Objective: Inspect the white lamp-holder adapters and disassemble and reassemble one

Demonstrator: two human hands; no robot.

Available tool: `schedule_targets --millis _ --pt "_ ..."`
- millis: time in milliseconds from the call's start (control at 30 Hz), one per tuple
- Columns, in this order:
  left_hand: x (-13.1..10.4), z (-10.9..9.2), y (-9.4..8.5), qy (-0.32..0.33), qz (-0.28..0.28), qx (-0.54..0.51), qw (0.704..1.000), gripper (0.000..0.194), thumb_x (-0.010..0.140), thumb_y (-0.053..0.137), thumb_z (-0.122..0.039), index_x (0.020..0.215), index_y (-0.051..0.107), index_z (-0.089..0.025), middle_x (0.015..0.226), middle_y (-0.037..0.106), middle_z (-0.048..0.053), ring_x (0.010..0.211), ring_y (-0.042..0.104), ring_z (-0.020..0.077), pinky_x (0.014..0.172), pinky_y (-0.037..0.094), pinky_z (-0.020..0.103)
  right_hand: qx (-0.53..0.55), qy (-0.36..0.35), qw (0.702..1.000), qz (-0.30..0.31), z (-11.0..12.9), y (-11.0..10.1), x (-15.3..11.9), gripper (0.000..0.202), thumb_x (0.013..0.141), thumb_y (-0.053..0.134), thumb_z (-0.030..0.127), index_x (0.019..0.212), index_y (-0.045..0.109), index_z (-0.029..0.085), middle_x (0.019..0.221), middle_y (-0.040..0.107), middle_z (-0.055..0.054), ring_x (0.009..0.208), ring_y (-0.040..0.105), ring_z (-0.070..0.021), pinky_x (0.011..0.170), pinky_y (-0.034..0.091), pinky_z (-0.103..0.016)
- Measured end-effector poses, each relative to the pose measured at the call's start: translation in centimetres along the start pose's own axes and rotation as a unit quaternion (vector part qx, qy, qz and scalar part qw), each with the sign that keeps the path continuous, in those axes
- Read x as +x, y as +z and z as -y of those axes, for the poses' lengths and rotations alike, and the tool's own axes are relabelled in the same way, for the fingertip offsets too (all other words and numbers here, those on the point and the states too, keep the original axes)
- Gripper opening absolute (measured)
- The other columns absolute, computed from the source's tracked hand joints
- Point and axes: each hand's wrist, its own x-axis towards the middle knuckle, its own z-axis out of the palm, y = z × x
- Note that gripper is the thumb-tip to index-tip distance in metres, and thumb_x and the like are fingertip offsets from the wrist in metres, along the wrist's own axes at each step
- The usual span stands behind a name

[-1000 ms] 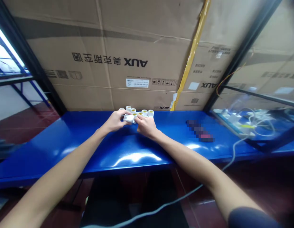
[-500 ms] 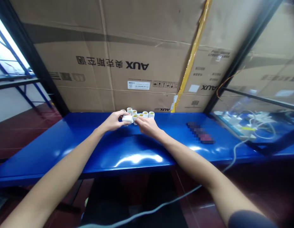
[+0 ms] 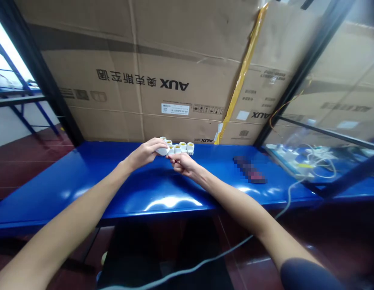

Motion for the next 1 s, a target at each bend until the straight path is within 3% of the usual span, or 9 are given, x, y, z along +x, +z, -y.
schedule_targets --millis 133,300,400,533,633,700,833,967,1000 --pt "0.1 0.1 -0.3 -0.029 -0.035 0.015 0.999 0.026 0.098 0.064 -0.020 0.121 0.075 -0.022 0.129 0.078 0.012 0.131 0.069 0.0275 0.119 0.056 0.050 -0.039 0.008 0.999 0.029 0.5 -0.9 0.2 0.012 0.096 0.064 0.028 0.092 0.066 0.017 0.063 0.044 0.009 0.046 0.015 -0.0041 0.045 0.013 -0.023" --pt "-0.9 1.7 -1.8 -0.222 -0.136 0.019 0.965 0.046 0.076 0.086 -0.041 0.112 0.066 -0.020 0.105 0.075 0.008 0.099 0.073 0.0268 0.091 0.063 0.043 -0.166 -0.091 0.982 -0.017 1.0 -2.7 0.9 0.007 0.091 0.071 0.024 0.091 0.070 0.017 0.068 0.054 0.006 0.054 0.037 -0.0078 0.053 0.027 -0.022" --pt "-1.6 3.0 -2.0 -0.294 -0.160 -0.013 0.942 0.057 0.071 0.087 -0.043 0.115 0.058 -0.021 0.104 0.071 0.005 0.090 0.071 0.0222 0.085 0.061 0.038 -0.295 -0.183 0.937 -0.042 0.8 -3.4 1.2 0.003 0.086 0.072 0.015 0.087 0.073 0.017 0.080 0.066 0.001 0.067 0.051 -0.0119 0.066 0.041 -0.026" --pt "-2.2 4.0 -1.5 -0.312 -0.079 -0.008 0.947 0.053 0.073 0.087 -0.046 0.111 0.060 -0.022 0.097 0.068 0.001 0.088 0.067 0.0205 0.085 0.059 0.038 -0.444 -0.251 0.860 -0.003 -0.1 -3.6 1.5 0.015 0.094 0.064 0.013 0.099 0.078 0.017 0.083 0.070 -0.002 0.071 0.056 -0.0152 0.072 0.045 -0.029" --pt "-2.3 4.3 -0.8 -0.314 -0.044 0.014 0.948 0.049 0.073 0.089 -0.050 0.103 0.064 -0.021 0.096 0.068 0.004 0.087 0.065 0.0224 0.084 0.057 0.039 -0.519 -0.261 0.814 0.024 -0.7 -3.9 1.9 0.018 0.095 0.063 0.009 0.101 0.078 0.017 0.092 0.076 -0.004 0.083 0.065 -0.0181 0.081 0.050 -0.031" --pt "-2.1 4.2 -0.4 -0.310 -0.049 0.060 0.948 0.037 0.083 0.082 -0.052 0.096 0.065 -0.021 0.095 0.069 0.005 0.088 0.064 0.0234 0.088 0.056 0.041 -0.556 -0.256 0.790 0.029 -0.9 -4.2 2.0 0.017 0.092 0.068 0.007 0.100 0.078 0.018 0.100 0.079 -0.006 0.094 0.069 -0.0208 0.090 0.052 -0.034" --pt "-0.6 2.7 -1.5 -0.281 -0.175 0.166 0.929 0.030 0.104 0.059 -0.040 0.083 0.067 -0.020 0.084 0.064 0.003 0.087 0.060 0.0210 0.094 0.053 0.040 -0.600 -0.244 0.762 0.030 -0.7 -4.4 1.9 0.016 0.088 0.078 0.009 0.102 0.079 0.018 0.109 0.080 -0.009 0.106 0.071 -0.0257 0.098 0.053 -0.039" --pt "1.1 -1.7 -6.2 -0.261 -0.298 0.194 0.897 0.047 0.113 0.035 -0.030 0.086 0.070 -0.015 0.089 0.066 0.005 0.090 0.062 0.0197 0.094 0.056 0.040 -0.604 -0.233 0.761 0.031 -0.6 -4.0 1.6 0.010 0.095 0.077 0.015 0.104 0.079 0.018 0.108 0.081 -0.008 0.103 0.072 -0.0235 0.095 0.054 -0.035" --pt "1.5 -3.0 -7.5 -0.279 -0.341 0.206 0.874 0.048 0.114 0.033 -0.027 0.089 0.071 -0.013 0.090 0.068 0.006 0.087 0.064 0.0195 0.090 0.058 0.041 -0.601 -0.230 0.764 0.035 -0.7 -3.9 1.6 0.006 0.097 0.077 0.018 0.103 0.079 0.017 0.107 0.081 -0.008 0.102 0.072 -0.0230 0.093 0.053 -0.034"
